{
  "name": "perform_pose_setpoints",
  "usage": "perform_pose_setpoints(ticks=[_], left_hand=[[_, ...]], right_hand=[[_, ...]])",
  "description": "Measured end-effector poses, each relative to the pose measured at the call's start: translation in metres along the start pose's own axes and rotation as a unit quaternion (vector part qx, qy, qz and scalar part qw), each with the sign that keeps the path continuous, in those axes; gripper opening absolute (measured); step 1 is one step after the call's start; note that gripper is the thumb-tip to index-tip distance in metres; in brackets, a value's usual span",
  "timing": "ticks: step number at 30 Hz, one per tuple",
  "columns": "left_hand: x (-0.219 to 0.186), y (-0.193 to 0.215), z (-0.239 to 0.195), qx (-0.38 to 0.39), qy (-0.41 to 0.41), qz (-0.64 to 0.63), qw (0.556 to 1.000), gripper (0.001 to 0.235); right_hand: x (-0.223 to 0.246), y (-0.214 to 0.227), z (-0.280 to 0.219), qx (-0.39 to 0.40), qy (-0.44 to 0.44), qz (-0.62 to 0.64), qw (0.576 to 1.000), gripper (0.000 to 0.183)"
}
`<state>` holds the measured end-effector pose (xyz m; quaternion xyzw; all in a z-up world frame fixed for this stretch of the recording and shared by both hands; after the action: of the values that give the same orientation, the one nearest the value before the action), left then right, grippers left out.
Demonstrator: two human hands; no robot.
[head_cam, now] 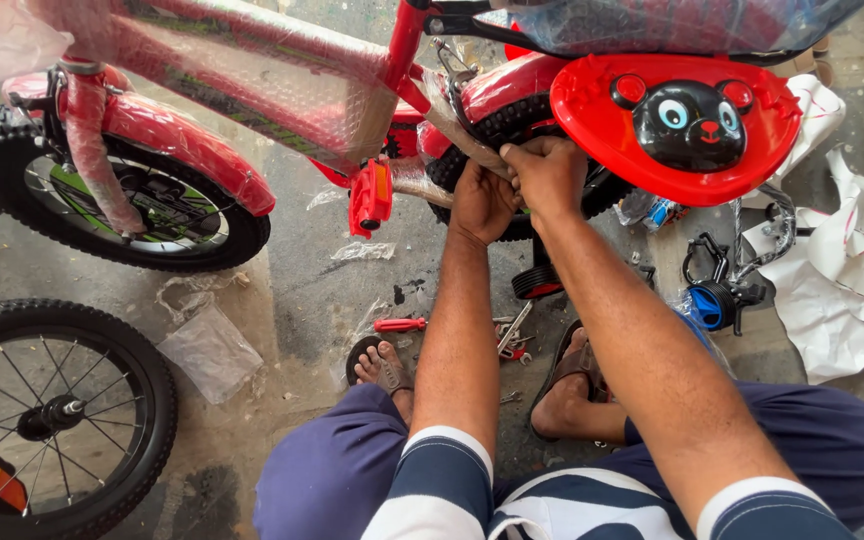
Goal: The person sits on the floor and assembles a red children's bicycle. They use a wrench to tighten bolts on the rear wheel axle and handle a container of small parts, likely nuts and bolts, before continuing to secure the wheel to the frame.
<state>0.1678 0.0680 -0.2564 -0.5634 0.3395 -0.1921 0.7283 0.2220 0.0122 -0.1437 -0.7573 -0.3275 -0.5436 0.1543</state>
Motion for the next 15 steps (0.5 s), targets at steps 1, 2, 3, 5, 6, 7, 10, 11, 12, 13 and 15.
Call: perform_pose_setpoints(ticks=[1, 2, 3, 5, 6, 7, 10, 11, 12, 13, 15], left_hand=[[0.0, 0.001, 0.0, -0.019, 0.002, -0.002, 1.0, 0.043], [0.0, -0.001, 0.001, -0.007, -0.002, -0.003, 1.0, 0.043], [-0.001, -0.002, 0.001, 0.005, -0.006, -0.004, 1.0, 0.042], [0.001, 0.001, -0.001, 0.0, -0.01, -0.009, 1.0, 0.041], [0.001, 0.003, 0.001, -0.014, -0.013, -0.014, 1.0, 0.04], [0.001, 0.005, 0.003, -0.027, -0.016, -0.018, 0.999, 0.04], [0.004, 0.012, 0.003, -0.025, -0.012, -0.034, 0.999, 0.04], [0.004, 0.015, 0.005, -0.034, -0.016, -0.03, 0.999, 0.04], [0.004, 0.018, 0.005, -0.045, -0.018, -0.026, 0.999, 0.039], [0.005, 0.022, 0.005, -0.055, -0.021, -0.022, 0.998, 0.039], [0.006, 0.021, 0.004, -0.008, -0.027, -0.019, 0.999, 0.042]], right_hand=[[0.002, 0.0, -0.003, 0.006, 0.006, -0.029, 1.0, 0.02], [0.003, 0.0, -0.007, 0.014, 0.012, -0.059, 0.998, 0.021], [0.004, 0.0, -0.008, 0.016, 0.019, -0.056, 0.998, 0.021], [0.004, 0.001, -0.011, 0.018, 0.031, -0.046, 0.998, 0.023], [0.01, 0.001, -0.012, -0.002, 0.075, -0.093, 0.993, 0.024], [0.016, 0.001, -0.013, -0.021, 0.118, -0.139, 0.983, 0.026], [0.018, -0.001, -0.015, -0.077, 0.174, -0.241, 0.952, 0.029], [0.019, -0.003, -0.014, -0.095, 0.183, -0.269, 0.941, 0.03], [0.021, -0.004, -0.016, -0.116, 0.216, -0.289, 0.925, 0.028], [0.024, -0.005, -0.018, -0.138, 0.248, -0.309, 0.908, 0.026], [0.022, -0.003, -0.021, -0.152, 0.269, -0.317, 0.897, 0.023]])
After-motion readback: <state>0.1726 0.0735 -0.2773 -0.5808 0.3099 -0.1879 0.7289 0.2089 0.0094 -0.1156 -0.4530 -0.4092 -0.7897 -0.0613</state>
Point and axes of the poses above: each hand's wrist, its own z-axis towards the middle knuckle, its own y-axis out of the back of the hand, x = y × z, the point moved 6 cm from there along z, towards the middle knuckle, and after that the axes turned 11 degrees about -y, right-handed, at the moved point
